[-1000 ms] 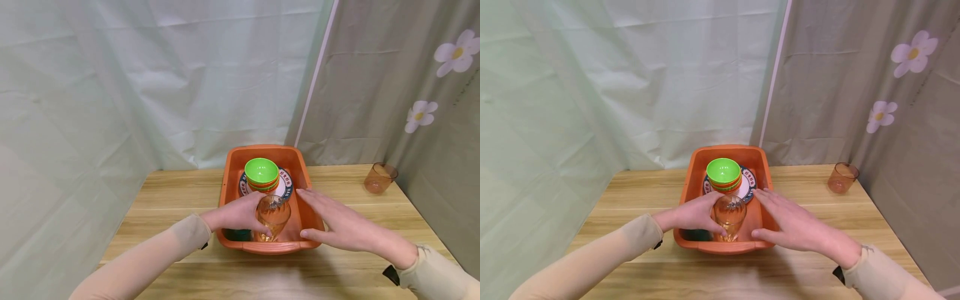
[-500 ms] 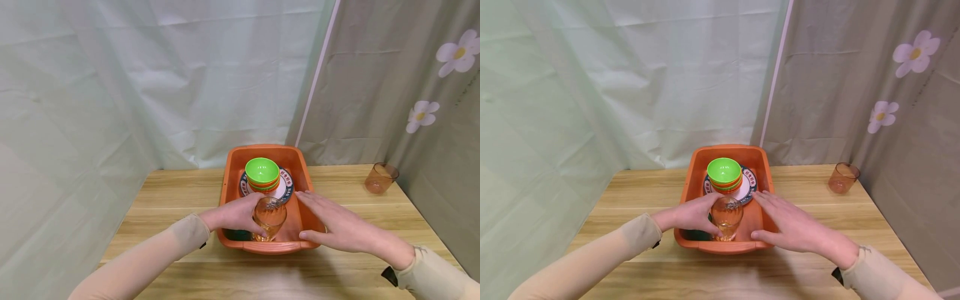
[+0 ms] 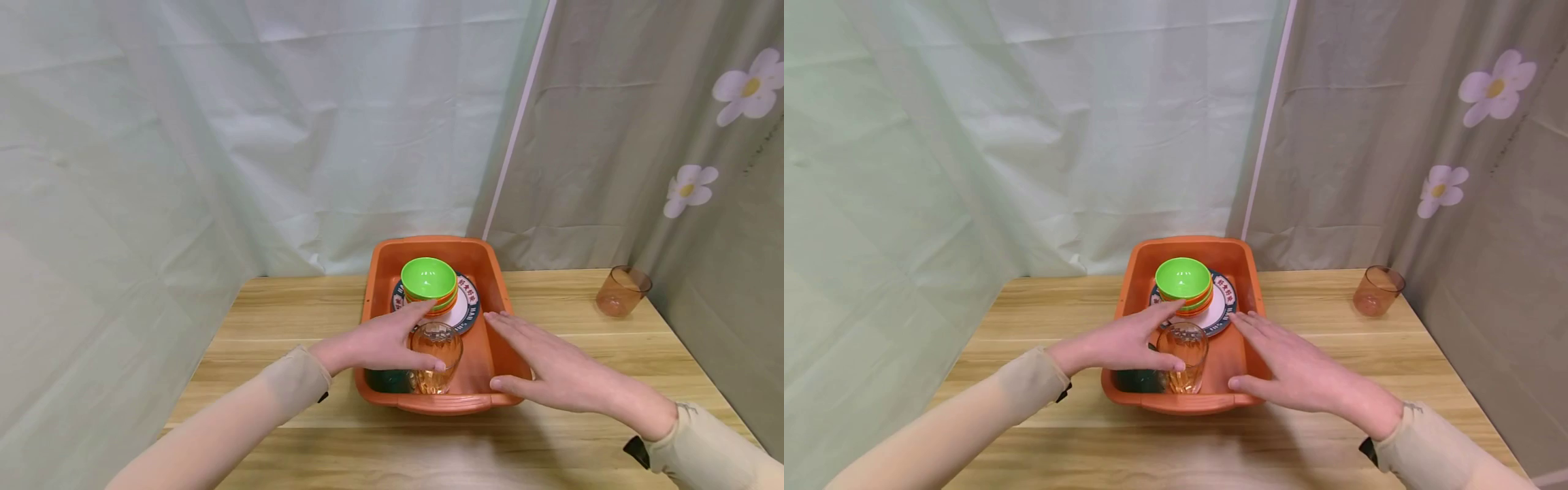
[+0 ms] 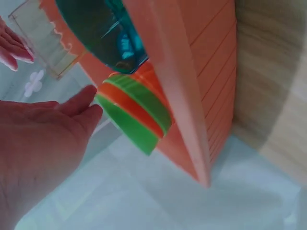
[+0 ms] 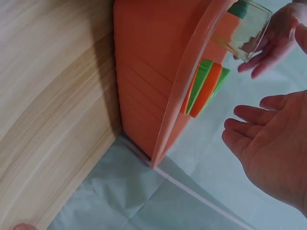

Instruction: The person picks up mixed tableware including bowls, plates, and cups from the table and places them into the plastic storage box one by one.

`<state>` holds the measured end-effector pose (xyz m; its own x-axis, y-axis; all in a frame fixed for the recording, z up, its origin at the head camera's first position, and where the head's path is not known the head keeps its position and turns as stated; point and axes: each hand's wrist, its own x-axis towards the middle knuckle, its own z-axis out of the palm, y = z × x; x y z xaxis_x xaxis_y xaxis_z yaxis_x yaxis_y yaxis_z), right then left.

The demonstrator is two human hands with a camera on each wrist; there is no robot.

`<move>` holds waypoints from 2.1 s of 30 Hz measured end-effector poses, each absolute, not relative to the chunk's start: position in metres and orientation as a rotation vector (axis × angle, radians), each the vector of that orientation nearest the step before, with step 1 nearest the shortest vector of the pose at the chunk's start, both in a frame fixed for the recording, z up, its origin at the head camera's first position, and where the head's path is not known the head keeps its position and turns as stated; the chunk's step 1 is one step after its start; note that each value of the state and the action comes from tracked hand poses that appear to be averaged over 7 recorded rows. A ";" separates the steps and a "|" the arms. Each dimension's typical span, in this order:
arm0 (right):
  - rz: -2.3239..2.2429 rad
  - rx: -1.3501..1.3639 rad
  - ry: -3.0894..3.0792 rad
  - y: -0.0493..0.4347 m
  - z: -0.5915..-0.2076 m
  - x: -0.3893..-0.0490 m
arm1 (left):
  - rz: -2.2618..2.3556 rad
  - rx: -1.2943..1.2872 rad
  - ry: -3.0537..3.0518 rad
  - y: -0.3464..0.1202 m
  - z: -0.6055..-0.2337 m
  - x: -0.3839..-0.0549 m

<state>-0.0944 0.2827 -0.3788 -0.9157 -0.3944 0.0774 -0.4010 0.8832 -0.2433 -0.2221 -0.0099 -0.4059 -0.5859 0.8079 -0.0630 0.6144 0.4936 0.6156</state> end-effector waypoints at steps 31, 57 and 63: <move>0.147 0.651 -3.040 0.286 -0.376 -0.099 | 0.263 1.488 2.795 -0.049 -0.406 -0.209; 0.314 0.199 -3.179 0.382 -0.402 -0.130 | 0.238 1.612 2.682 0.023 -0.378 -0.220; 0.353 0.053 -3.213 0.421 -0.422 -0.133 | 0.204 1.624 2.643 0.036 -0.375 -0.219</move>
<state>-0.1330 0.4209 -0.4219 -0.9953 -0.0422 -0.0867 -0.0224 0.9756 -0.2183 -0.2193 0.0360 -0.3749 -0.4537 0.8902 0.0406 0.8859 0.4456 0.1287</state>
